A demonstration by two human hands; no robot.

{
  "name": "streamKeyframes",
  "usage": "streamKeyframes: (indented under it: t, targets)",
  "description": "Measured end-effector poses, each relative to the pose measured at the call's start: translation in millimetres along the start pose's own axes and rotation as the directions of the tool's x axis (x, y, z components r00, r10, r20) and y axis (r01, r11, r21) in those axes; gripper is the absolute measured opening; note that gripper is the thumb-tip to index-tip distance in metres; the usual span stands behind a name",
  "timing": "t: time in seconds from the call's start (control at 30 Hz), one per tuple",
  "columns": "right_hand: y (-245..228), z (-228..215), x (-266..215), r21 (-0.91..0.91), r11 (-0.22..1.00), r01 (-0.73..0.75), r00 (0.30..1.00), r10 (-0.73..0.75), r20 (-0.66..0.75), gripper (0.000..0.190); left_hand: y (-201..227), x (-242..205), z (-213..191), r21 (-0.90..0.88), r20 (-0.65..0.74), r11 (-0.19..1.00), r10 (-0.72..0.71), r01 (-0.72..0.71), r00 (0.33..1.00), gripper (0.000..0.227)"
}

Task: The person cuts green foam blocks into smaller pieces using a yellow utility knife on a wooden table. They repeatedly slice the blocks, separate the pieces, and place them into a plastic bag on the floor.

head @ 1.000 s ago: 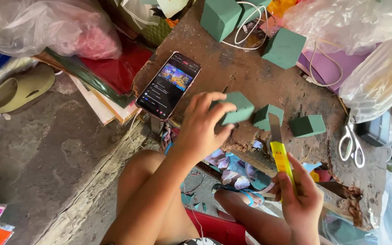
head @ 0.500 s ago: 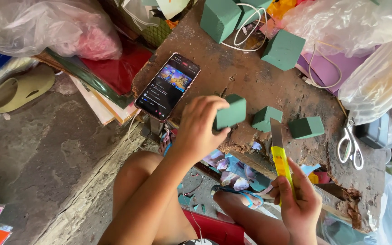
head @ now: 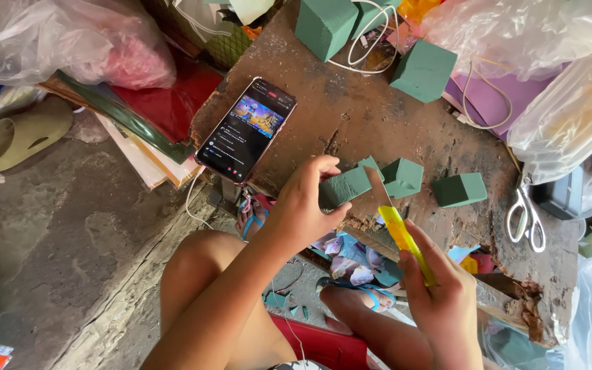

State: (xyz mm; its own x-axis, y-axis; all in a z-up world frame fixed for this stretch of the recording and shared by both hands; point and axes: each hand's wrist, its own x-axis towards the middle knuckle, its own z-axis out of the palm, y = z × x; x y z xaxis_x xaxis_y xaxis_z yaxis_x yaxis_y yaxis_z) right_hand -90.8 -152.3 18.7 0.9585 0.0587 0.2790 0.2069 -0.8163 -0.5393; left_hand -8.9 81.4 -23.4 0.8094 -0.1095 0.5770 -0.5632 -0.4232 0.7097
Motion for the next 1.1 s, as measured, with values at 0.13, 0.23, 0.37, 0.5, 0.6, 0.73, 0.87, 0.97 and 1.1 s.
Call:
streamKeyframes:
  t: [0.13, 0.23, 0.37, 0.5, 0.6, 0.73, 0.87, 0.97, 1.1]
  targets:
    - [-6, -2, 9, -0.039, 0.998, 0.050, 0.999, -0.050, 0.000, 0.042, 0, 3, -1, 0.023, 0.019, 1.000, -0.014, 0.014, 1.000, 0.054]
    - [-8, -6, 9, 0.000, 0.999, 0.053, 0.997, -0.053, -0.049, 0.041, 5, 6, -3, 0.007, -0.032, 0.999, -0.046, 0.046, 0.998, 0.038]
    - [-4, -7, 3, 0.155, 0.988, -0.010, 0.991, 0.030, -0.128, 0.041, 5, 14, -7, 0.233, -0.223, 0.972, 0.036, 0.018, 0.974, 0.025]
    - [3, -6, 0, 0.147, 0.989, -0.020, 0.990, 0.039, -0.133, 0.041, 0, 14, -13, 0.484, -0.258, 0.870, 0.048, 0.087, 0.965, 0.036]
    - [8, -4, -4, 0.177, 0.984, -0.022, 0.993, 0.042, -0.113, 0.042, 0, 12, -15, 0.478, -0.024, 0.877, 0.070, -0.050, 0.997, 0.086]
    - [6, -2, -7, 0.184, 0.982, -0.037, 0.993, 0.057, -0.104, 0.041, 2, 13, -14, 0.418, 0.114, 0.903, 0.060, -0.102, 0.992, 0.050]
    - [6, 2, -7, 0.193, 0.979, -0.066, 0.993, 0.083, -0.080, 0.041, -1, 20, -8, 0.339, -0.134, 0.941, 0.022, 0.024, 0.991, 0.037]
    - [10, 6, -4, 0.137, 0.990, -0.040, 0.998, 0.047, -0.051, 0.042, -12, 22, -9, 0.393, -0.241, 0.901, -0.090, 0.182, 0.966, 0.031]
    - [-3, 8, 13, 0.084, 0.996, -0.030, 0.999, 0.028, 0.027, 0.042, -5, 25, -16, 0.179, -0.237, 0.983, 0.012, 0.032, 0.971, 0.024]
